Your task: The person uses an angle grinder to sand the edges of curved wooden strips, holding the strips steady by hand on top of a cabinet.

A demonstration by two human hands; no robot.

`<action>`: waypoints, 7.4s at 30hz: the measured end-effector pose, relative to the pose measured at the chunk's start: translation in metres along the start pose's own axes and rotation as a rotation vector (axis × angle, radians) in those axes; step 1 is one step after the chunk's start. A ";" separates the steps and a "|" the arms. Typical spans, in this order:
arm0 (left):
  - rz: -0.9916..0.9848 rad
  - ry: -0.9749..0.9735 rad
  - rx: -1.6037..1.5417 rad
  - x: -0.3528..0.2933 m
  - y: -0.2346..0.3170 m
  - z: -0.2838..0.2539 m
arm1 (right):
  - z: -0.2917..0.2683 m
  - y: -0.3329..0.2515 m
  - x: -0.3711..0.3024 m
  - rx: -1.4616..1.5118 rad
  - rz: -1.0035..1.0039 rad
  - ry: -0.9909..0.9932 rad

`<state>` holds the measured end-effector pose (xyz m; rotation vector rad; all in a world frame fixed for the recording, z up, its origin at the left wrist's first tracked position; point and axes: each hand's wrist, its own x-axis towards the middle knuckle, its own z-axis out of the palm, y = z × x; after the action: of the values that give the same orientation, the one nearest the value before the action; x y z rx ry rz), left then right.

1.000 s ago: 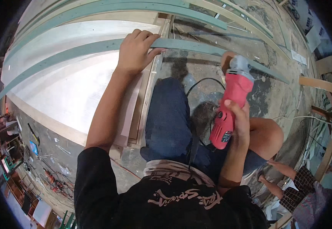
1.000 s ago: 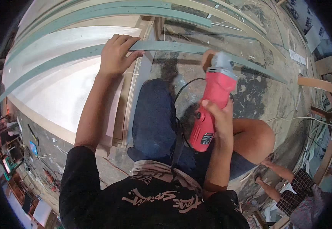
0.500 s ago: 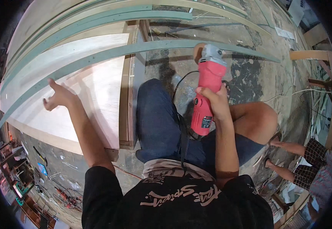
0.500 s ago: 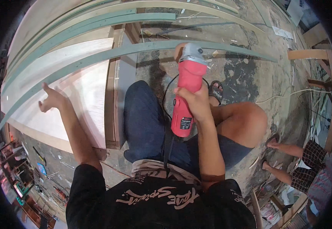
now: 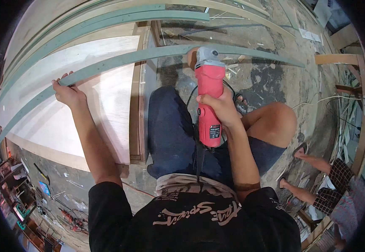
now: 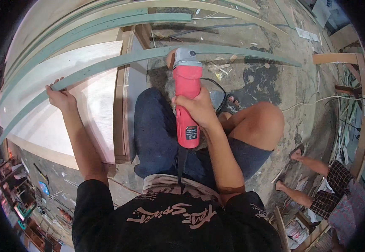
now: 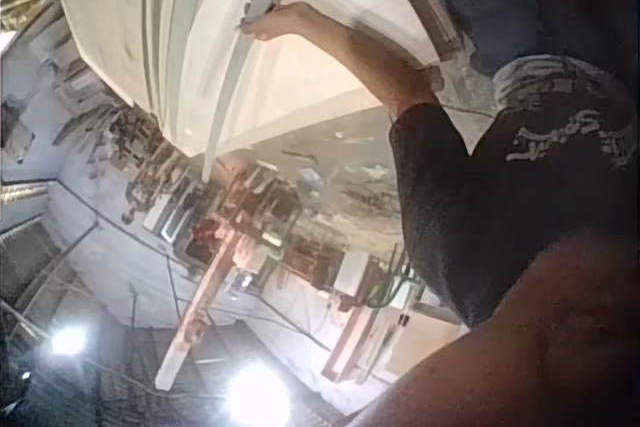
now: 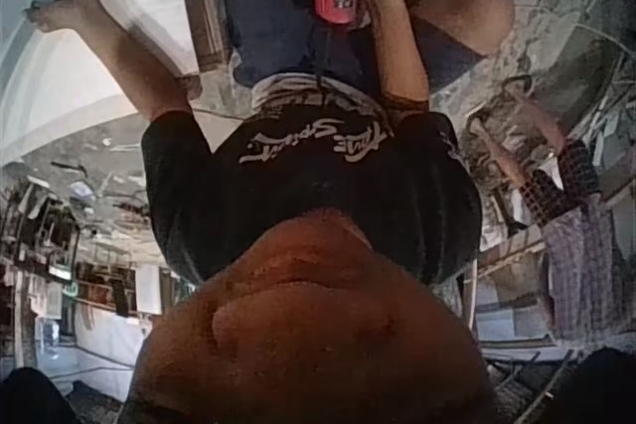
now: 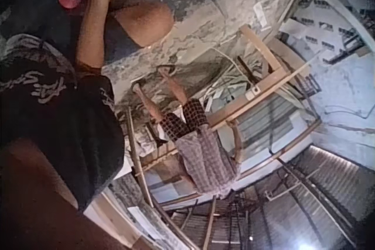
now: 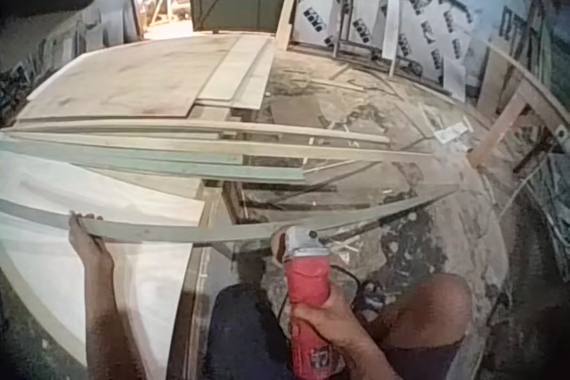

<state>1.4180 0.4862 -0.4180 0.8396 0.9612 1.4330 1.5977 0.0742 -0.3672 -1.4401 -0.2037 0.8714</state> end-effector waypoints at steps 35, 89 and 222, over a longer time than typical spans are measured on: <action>0.033 -0.005 0.035 -0.006 0.001 -0.005 | -0.002 0.007 0.007 -0.076 0.000 -0.038; 0.069 -0.014 0.070 -0.006 0.002 -0.006 | -0.007 0.007 0.012 -0.080 0.070 -0.009; 1.033 -1.000 1.168 -0.118 -0.011 0.045 | 0.009 0.020 -0.004 -0.115 0.060 -0.182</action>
<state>1.4735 0.3727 -0.4062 2.8643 0.4440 0.7886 1.5815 0.0768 -0.3819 -1.4796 -0.3542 1.0549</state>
